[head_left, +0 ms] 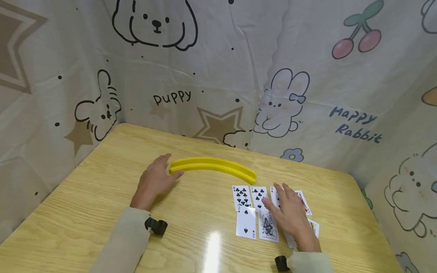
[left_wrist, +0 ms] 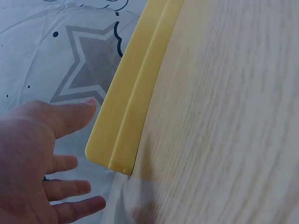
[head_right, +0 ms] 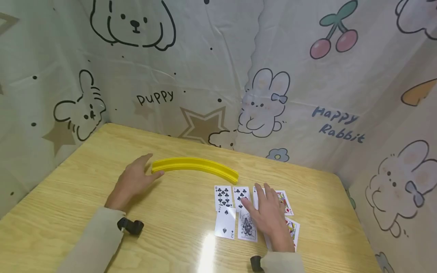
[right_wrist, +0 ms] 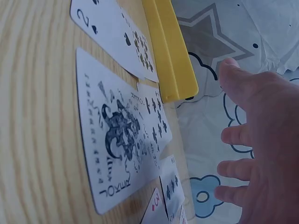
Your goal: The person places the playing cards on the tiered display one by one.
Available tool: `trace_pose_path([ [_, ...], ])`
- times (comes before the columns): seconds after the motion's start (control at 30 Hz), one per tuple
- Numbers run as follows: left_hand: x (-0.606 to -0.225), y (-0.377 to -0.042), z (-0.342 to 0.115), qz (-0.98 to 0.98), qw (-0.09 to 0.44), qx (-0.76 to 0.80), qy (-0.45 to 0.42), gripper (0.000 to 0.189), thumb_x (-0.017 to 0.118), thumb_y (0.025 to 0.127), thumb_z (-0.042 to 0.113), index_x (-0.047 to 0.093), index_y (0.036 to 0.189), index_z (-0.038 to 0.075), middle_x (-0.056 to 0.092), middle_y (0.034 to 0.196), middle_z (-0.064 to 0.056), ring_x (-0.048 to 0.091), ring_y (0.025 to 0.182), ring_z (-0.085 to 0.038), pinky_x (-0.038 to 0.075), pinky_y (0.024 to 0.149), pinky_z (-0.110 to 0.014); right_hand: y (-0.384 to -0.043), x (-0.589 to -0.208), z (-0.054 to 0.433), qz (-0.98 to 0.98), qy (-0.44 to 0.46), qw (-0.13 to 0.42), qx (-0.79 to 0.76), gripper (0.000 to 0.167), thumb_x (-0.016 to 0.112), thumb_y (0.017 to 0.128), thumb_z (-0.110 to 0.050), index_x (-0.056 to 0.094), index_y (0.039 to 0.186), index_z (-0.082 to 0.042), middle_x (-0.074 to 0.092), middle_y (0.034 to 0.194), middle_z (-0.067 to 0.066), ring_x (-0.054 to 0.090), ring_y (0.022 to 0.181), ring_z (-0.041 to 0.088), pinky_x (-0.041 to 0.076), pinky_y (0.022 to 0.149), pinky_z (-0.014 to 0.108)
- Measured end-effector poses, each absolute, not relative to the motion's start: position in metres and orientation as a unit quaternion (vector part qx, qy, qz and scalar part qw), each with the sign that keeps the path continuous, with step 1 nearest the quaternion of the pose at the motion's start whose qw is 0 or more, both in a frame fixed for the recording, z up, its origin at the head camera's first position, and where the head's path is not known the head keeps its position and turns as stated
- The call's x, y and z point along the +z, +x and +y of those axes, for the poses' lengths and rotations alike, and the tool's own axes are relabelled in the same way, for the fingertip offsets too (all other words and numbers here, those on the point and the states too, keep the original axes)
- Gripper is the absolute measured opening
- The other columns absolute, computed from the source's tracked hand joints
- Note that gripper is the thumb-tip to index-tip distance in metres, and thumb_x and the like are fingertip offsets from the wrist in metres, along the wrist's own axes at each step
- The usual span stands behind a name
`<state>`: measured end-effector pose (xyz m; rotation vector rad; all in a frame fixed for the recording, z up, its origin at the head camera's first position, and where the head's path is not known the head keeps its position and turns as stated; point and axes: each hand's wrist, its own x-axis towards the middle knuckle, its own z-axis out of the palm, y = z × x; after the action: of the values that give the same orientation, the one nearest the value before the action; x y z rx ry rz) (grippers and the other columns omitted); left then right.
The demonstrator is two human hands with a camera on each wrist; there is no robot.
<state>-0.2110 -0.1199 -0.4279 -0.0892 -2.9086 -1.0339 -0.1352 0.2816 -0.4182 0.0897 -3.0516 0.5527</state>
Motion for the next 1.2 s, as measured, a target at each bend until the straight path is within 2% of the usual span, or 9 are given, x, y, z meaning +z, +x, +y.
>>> trace_pose_path([
  [0.3, -0.430, -0.216, -0.120, -0.934, 0.016, -0.356, -0.015, 0.076, 0.068, 0.095, 0.041, 0.038, 0.151, -0.001, 0.042, 0.149, -0.025, 0.039, 0.135, -0.044, 0.033, 0.108, -0.059, -0.134, -0.417, 0.276, -0.981, 0.042, 0.038, 0.187, 0.075, 0.048, 0.101, -0.056, 0.038, 0.151, 0.000, 0.028, 0.155, 0.029, 0.027, 0.140, 0.050, 0.021, 0.108, 0.068],
  [0.57, -0.435, -0.218, -0.120, -0.927, 0.014, -0.375, 0.004, 0.071, 0.068, 0.095, 0.036, 0.042, 0.148, -0.004, 0.053, 0.139, -0.026, 0.050, 0.126, -0.043, 0.040, 0.102, -0.056, -0.130, -0.414, 0.269, -0.973, 0.086, 0.072, 0.201, 0.060, 0.056, 0.101, -0.043, 0.055, 0.136, 0.005, 0.044, 0.145, 0.031, 0.039, 0.133, 0.050, 0.029, 0.107, 0.064],
  [0.9, -0.439, -0.223, -0.117, -0.918, 0.023, -0.397, 0.008, 0.060, 0.070, 0.095, 0.029, 0.050, 0.142, -0.003, 0.059, 0.129, -0.026, 0.060, 0.113, -0.038, 0.048, 0.094, -0.052, -0.128, -0.411, 0.260, -0.973, 0.072, 0.049, 0.214, 0.055, 0.063, 0.098, -0.042, 0.061, 0.129, 0.004, 0.053, 0.138, 0.026, 0.045, 0.130, 0.045, 0.034, 0.106, 0.059],
  [1.07, -0.442, -0.225, -0.118, -0.917, 0.032, -0.398, 0.008, 0.056, 0.071, 0.094, 0.027, 0.055, 0.138, -0.004, 0.064, 0.121, -0.024, 0.061, 0.108, -0.038, 0.049, 0.092, -0.050, -0.128, -0.412, 0.253, -0.972, 0.075, 0.050, 0.219, 0.047, 0.072, 0.093, -0.032, 0.064, 0.125, 0.003, 0.064, 0.123, 0.019, 0.061, 0.109, 0.037, 0.048, 0.093, 0.052],
  [1.2, -0.444, -0.227, -0.118, -0.915, 0.041, -0.402, 0.001, 0.049, 0.071, 0.094, 0.023, 0.059, 0.133, -0.005, 0.067, 0.114, -0.021, 0.062, 0.101, -0.034, 0.051, 0.089, -0.048, -0.128, -0.412, 0.248, -0.968, 0.073, 0.044, 0.235, 0.042, 0.076, 0.090, -0.027, 0.068, 0.121, 0.000, 0.067, 0.112, 0.013, 0.063, 0.091, 0.025, 0.052, 0.077, 0.042],
])
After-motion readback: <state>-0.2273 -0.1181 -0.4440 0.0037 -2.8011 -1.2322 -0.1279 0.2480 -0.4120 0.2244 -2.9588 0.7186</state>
